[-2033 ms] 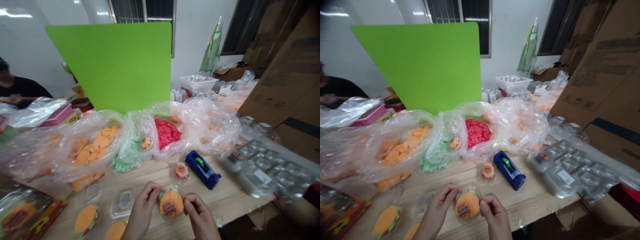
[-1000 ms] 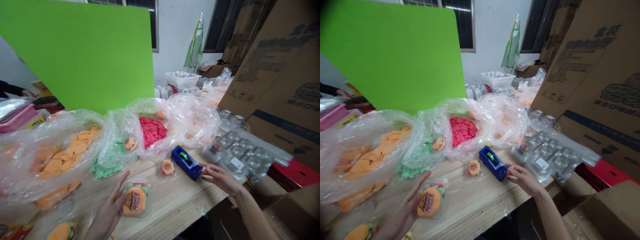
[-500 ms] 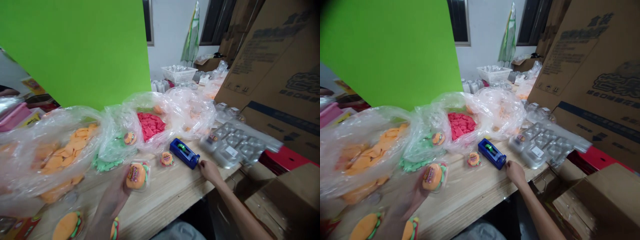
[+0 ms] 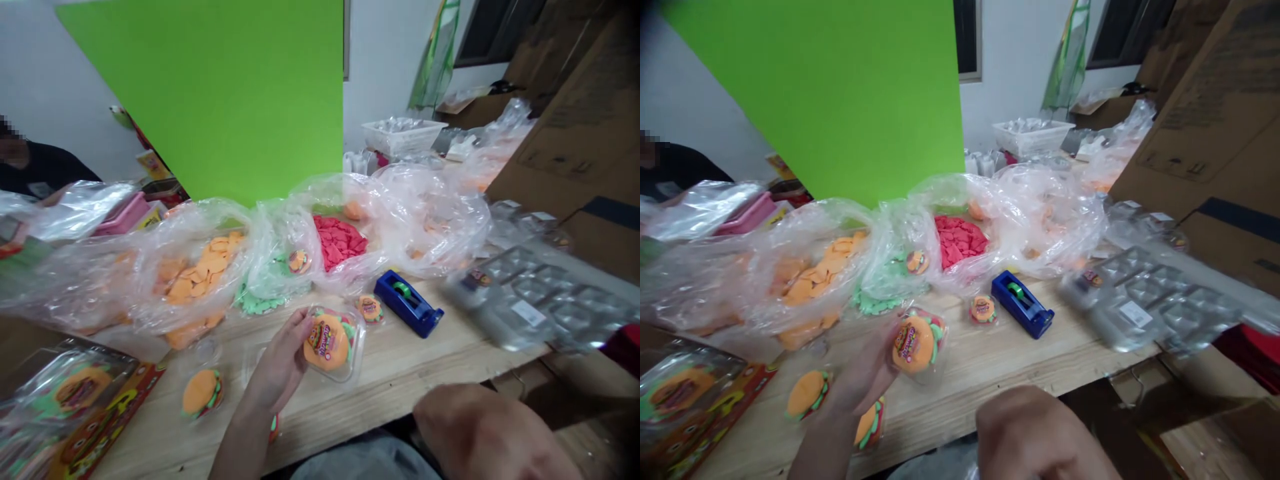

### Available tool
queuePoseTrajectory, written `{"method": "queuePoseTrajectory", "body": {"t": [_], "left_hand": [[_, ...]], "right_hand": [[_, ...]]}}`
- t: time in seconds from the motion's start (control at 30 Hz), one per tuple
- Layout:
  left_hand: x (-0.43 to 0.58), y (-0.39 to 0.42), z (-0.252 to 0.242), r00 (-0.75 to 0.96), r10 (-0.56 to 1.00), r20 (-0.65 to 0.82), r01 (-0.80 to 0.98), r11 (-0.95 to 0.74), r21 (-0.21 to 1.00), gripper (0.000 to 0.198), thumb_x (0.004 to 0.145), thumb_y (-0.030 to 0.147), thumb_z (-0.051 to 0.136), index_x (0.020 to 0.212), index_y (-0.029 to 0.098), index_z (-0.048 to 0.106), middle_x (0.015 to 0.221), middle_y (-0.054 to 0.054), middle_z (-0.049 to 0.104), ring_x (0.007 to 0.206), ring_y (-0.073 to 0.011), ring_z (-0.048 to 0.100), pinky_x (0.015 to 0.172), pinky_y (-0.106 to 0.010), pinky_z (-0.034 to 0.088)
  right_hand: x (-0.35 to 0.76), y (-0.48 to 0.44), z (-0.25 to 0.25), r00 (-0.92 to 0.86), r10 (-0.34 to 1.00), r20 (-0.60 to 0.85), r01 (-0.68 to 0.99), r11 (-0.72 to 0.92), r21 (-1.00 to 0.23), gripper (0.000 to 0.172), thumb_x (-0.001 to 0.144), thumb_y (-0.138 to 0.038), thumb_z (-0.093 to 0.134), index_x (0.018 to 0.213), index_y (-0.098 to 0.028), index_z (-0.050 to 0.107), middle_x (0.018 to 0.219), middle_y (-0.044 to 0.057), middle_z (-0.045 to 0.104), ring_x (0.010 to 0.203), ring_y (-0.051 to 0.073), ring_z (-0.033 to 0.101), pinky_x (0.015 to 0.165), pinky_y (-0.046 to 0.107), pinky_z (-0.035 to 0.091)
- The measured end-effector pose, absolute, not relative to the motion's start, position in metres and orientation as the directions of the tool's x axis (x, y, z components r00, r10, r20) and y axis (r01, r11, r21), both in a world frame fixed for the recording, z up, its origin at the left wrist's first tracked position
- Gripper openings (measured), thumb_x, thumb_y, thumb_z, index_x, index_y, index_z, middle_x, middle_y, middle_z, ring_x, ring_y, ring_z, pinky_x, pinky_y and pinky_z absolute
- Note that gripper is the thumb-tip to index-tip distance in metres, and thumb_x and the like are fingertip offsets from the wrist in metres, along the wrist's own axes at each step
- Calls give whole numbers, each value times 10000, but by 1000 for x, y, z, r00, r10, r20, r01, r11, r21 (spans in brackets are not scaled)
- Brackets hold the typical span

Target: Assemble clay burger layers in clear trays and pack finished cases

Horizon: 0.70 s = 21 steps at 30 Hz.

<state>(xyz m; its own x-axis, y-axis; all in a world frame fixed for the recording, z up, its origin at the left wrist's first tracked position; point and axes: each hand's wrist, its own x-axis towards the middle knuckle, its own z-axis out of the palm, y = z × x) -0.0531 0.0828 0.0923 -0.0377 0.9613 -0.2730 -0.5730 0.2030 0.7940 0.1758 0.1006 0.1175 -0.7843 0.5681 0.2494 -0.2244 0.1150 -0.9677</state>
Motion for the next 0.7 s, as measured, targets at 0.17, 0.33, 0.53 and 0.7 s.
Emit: {"method": "queuePoseTrajectory", "body": {"t": [0.17,0.33,0.53,0.7], "left_hand": [[-52,76,101,-81,956,-281,-547,193,815,264,751,331,597,984,213,554,949,-11,631,909,-164,582,703,-215,458],[-54,76,101,-143,962,-233,-491,136,861,276,723,292,630,981,226,554,903,4,638,857,-153,600,660,-200,459],[-52,82,99,-117,938,-325,-626,184,757,277,762,390,550,893,157,625,840,-38,656,827,-180,602,704,-255,466],[-49,81,97,-74,903,-424,-638,283,716,278,774,392,525,803,138,635,756,-43,652,735,-169,591,672,-264,458]], "right_hand": [[133,115,106,-604,794,69,125,179,-976,384,780,-414,527,514,-184,372,496,-48,352,487,83,325,460,223,250],[117,120,94,-509,860,-32,324,157,-933,417,796,-396,487,493,-189,288,482,-61,273,469,74,266,443,231,199],[121,125,98,-719,687,-106,96,-53,-994,263,798,-384,508,649,-168,508,597,-36,434,567,87,370,524,214,287],[121,126,98,-813,569,-124,76,-107,-991,259,825,-376,480,735,-165,601,579,-44,427,531,77,346,488,202,259]]}}
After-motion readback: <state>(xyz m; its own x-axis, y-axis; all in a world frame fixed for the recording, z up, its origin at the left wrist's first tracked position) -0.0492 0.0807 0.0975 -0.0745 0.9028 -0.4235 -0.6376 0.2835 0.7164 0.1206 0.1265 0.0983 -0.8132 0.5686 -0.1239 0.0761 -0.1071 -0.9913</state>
